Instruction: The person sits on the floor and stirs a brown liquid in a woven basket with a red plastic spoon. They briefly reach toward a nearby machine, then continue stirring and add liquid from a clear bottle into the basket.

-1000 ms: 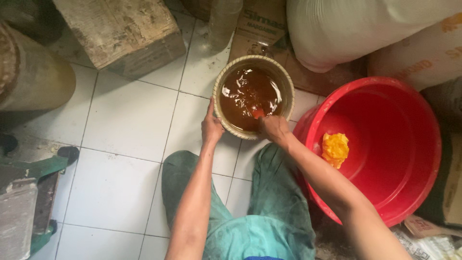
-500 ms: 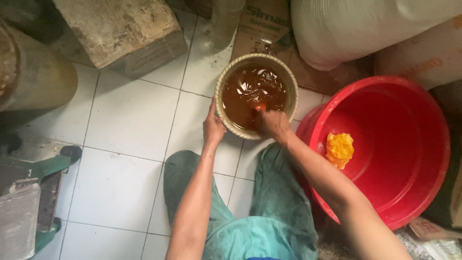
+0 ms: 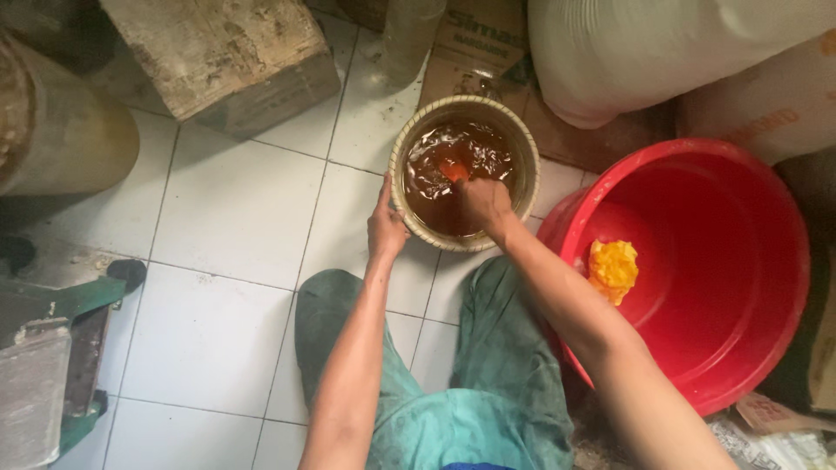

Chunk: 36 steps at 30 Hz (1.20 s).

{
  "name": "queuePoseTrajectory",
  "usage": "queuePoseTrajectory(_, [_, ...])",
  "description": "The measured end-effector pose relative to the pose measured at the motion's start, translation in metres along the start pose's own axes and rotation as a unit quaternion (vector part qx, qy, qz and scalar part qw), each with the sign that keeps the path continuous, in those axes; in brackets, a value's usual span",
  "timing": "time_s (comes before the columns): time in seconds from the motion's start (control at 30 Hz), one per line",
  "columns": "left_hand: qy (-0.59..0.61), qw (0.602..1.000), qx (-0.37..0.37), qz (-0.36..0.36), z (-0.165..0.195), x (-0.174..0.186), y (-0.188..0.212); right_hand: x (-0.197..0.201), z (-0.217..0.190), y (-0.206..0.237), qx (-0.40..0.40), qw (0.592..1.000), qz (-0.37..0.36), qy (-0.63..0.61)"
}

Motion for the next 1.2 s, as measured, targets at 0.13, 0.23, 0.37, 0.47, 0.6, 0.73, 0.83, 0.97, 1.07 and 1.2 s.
queuePoseTrajectory(0.13, [0.011,1.000,-0.012,0.002,0.000,0.000,-0.002,-0.010,-0.010,0.032,0.022,1.000,-0.015,-0.008])
queuePoseTrajectory(0.23, [-0.011,1.000,0.003,0.000,0.001,0.000,-0.001,-0.016,-0.014,0.055,0.033,0.998,-0.042,-0.010])
queuePoseTrajectory(0.37, [-0.021,1.000,-0.002,-0.003,0.006,0.001,0.000,-0.018,-0.009,0.085,0.045,0.997,-0.053,-0.018])
queuePoseTrajectory(0.47, [-0.025,1.000,0.003,-0.003,0.005,0.002,0.000,-0.013,0.001,0.095,0.051,0.998,0.015,-0.021])
queuePoseTrajectory(0.6, [-0.018,1.000,0.004,-0.007,0.003,0.001,0.001,-0.028,0.025,0.078,-0.024,0.999,-0.013,-0.025])
queuePoseTrajectory(0.73, [-0.018,1.000,-0.002,-0.004,0.004,0.002,0.002,-0.024,0.041,0.049,-0.037,0.999,0.024,0.032])
queuePoseTrajectory(0.83, [-0.018,1.000,0.012,-0.005,0.003,0.002,0.003,-0.006,0.039,0.021,-0.017,0.997,0.069,0.023])
queuePoseTrajectory(0.97, [0.003,1.000,0.006,0.000,0.004,0.003,0.003,0.011,0.024,-0.007,-0.008,1.000,0.028,-0.003])
queuePoseTrajectory(1.07, [0.007,1.000,0.003,-0.001,0.004,0.002,0.002,0.019,0.010,-0.017,0.002,1.000,0.014,0.013])
queuePoseTrajectory(1.2, [-0.008,1.000,-0.001,0.002,0.004,0.002,0.002,0.008,-0.005,-0.008,0.009,1.000,0.009,-0.023])
Point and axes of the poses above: each hand's wrist, its own y-axis away from the middle knuckle, its own x-axis out of the back of the hand, z = x × y, the point moved 7 cm from there along -y, towards the middle knuckle, and after that the axes turned 4 degrees about y, right-handed, at the moved point
